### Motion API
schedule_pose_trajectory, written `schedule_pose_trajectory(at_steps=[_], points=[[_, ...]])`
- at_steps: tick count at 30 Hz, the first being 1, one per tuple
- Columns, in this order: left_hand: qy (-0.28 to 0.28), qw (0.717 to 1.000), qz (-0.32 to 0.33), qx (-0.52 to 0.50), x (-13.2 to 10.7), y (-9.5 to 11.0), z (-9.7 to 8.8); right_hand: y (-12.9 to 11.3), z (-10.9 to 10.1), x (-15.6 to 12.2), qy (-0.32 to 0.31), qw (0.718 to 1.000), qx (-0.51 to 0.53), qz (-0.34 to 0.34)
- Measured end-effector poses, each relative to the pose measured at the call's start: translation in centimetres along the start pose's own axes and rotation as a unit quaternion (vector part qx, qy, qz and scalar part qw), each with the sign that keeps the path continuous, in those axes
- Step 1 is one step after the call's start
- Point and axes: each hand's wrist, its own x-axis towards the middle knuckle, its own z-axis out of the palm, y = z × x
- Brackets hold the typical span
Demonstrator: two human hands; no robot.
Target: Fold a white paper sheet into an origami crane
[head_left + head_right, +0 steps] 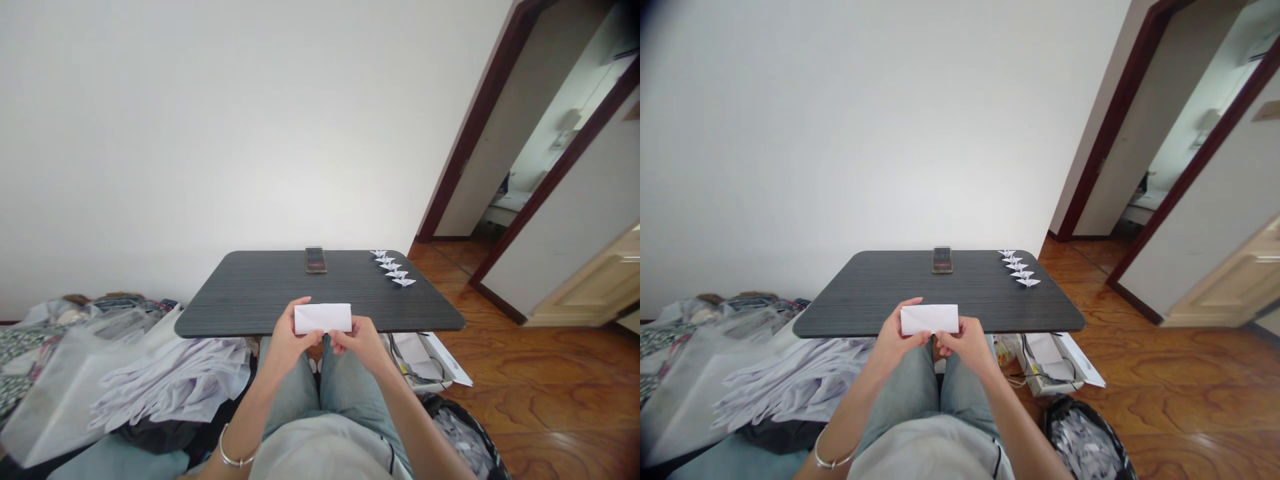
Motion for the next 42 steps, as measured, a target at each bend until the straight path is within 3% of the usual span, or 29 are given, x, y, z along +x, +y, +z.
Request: schedule_pose_trajectory(at_steps=[13, 21, 33, 42], points=[[0.037, 0.999, -0.017, -0.020, 0.0, 0.8, -0.8, -0.4, -2.0, 0.1, 0.030, 0.999, 0.018, -0.006], [0.017, 0.999, -0.010, -0.028, -0.2, 1.3, -0.3, -1.0, -0.6, 0.0, -0.008, 0.999, 0.034, -0.006], [0.006, 1.000, 0.008, 0.005, -0.7, 2.4, 0.1, -2.1, -0.1, -0.9, 0.012, 0.998, 0.024, -0.065], [-0.013, 0.999, -0.018, -0.028, -1.2, 3.4, -0.9, -2.5, -0.3, -1.1, 0.032, 0.996, 0.015, -0.080]])
